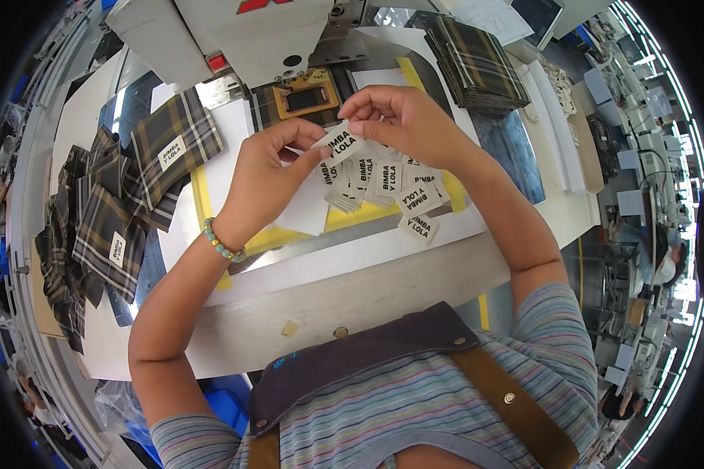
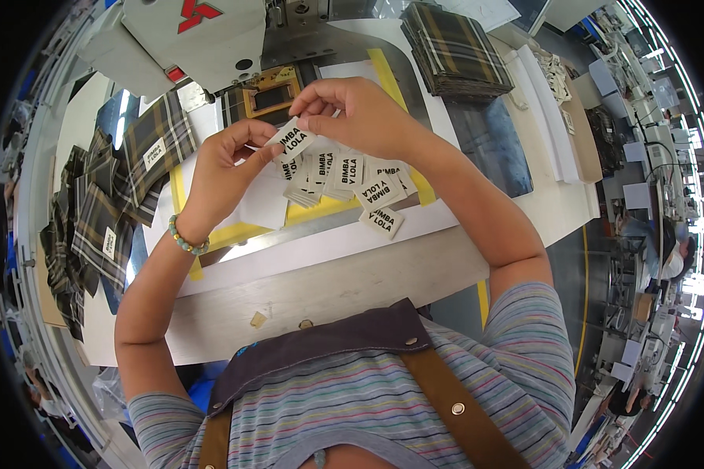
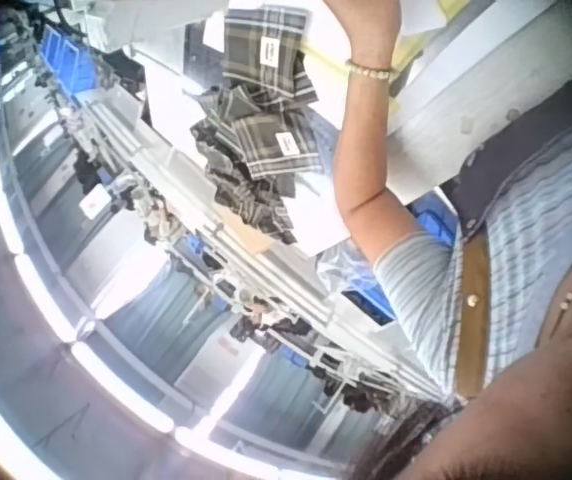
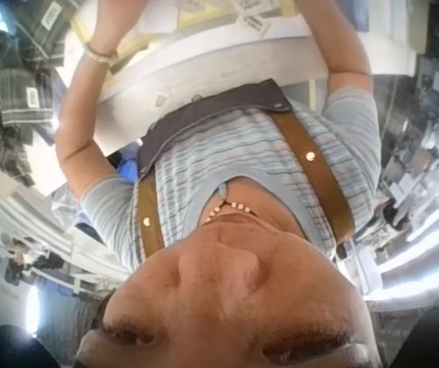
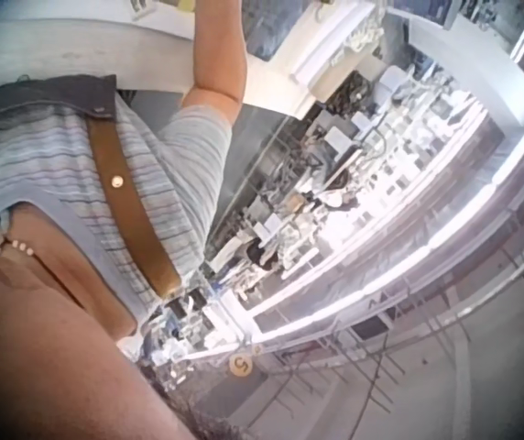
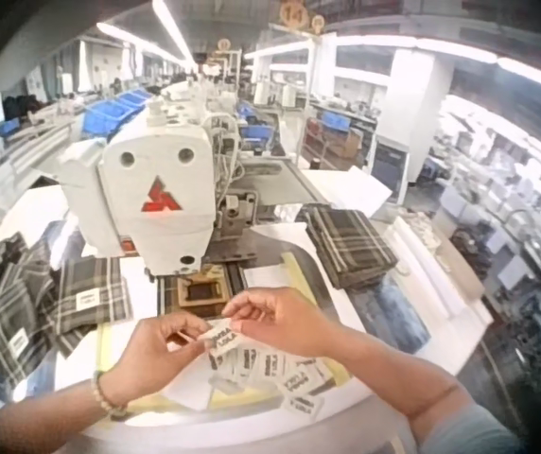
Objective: The person uses a sewing machine to attach small rectangular labels to plaid fabric pieces. They pick up a fabric piece, place a label on it, and guide it through the machine to sew the label in place. The finished pieces are stacked to the left of the machine.
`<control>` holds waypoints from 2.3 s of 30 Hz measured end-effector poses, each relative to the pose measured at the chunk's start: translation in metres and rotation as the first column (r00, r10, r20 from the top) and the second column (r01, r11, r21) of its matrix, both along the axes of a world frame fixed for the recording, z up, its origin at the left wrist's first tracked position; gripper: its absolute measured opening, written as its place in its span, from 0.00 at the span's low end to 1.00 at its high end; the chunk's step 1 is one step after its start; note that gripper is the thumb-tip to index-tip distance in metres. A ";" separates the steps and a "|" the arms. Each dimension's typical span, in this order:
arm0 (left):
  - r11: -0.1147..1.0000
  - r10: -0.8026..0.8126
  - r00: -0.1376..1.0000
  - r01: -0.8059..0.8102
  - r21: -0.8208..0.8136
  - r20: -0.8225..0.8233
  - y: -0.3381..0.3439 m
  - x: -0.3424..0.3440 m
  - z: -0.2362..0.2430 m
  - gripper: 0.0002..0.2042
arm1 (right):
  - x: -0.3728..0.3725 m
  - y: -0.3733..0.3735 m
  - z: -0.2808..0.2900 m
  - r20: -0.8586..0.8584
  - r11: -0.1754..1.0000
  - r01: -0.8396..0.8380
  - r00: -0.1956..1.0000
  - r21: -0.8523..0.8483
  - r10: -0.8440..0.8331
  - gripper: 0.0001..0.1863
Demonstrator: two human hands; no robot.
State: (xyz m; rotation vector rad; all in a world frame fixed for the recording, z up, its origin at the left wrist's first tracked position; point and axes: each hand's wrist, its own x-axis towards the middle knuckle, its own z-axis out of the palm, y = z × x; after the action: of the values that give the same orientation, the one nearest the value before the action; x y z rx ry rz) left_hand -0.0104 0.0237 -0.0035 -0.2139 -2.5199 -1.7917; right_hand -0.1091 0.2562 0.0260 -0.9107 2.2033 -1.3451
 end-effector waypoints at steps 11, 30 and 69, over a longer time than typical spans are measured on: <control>0.735 -0.128 0.814 -0.306 -0.605 -0.567 -0.029 -0.013 -0.003 0.16 | -0.057 -0.019 -0.018 -0.085 0.991 0.079 0.994 0.109 -0.069 0.13; 0.688 -0.270 0.834 -0.183 -0.702 -0.481 -0.043 -0.023 -0.021 0.18 | -0.100 -0.065 -0.037 -0.234 0.986 0.076 0.971 0.149 -0.040 0.11; 0.789 -0.142 0.900 -0.148 -0.596 -0.412 -0.049 -0.023 -0.012 0.15 | -0.067 -0.044 -0.070 -0.788 0.976 -0.203 0.586 0.083 0.189 0.18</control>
State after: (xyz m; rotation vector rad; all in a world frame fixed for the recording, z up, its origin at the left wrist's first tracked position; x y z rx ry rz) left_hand -0.0330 -0.0257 -0.0157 -0.5596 -2.6287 -0.7123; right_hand -0.1765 0.2126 -0.0436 -2.0118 2.5567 -0.9161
